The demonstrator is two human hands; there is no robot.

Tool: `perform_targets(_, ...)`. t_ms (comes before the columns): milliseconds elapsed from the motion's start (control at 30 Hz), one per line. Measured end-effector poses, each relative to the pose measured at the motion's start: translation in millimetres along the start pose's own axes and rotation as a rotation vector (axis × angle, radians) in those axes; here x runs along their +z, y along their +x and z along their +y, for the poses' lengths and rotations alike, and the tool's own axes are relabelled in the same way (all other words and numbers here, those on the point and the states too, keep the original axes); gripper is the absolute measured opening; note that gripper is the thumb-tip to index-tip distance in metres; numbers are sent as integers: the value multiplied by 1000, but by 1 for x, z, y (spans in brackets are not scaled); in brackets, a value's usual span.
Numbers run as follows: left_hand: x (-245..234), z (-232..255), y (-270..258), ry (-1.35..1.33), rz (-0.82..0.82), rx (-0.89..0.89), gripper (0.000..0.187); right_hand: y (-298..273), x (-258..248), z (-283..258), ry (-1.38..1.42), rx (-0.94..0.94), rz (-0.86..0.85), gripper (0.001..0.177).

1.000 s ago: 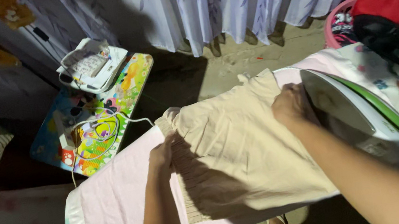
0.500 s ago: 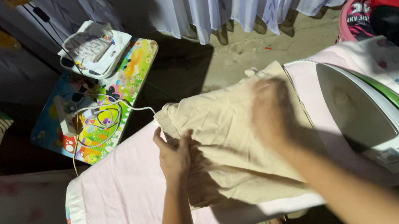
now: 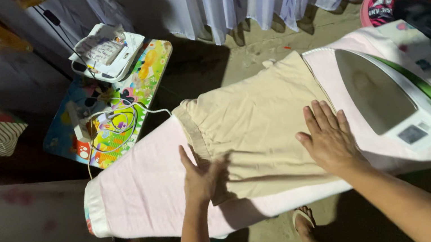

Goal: The person irons a pair of beige shorts on a pink ironing board. They repeatedly smooth the fabric, use a green and white iron to press the garment, and reposition the shorts to cover different areas.

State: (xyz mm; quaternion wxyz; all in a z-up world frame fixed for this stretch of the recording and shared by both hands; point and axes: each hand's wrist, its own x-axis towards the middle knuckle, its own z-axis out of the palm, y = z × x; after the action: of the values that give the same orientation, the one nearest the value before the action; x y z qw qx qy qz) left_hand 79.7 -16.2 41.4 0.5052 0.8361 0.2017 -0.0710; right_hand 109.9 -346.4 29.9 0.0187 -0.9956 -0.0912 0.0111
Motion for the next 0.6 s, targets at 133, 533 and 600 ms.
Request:
perform_targets(133, 4, -15, -28, -391, -267, -137, 123, -29, 10, -49, -24, -62, -101, 74)
perform_targets(533, -14, 11, -65, -145, -110, -176, 104, -79, -3, 19, -156, 80, -146, 93)
perform_targets(600, -16, 19, -69, 257, 74, -23, 92, -77, -17, 21, 66, 58, -51, 79)
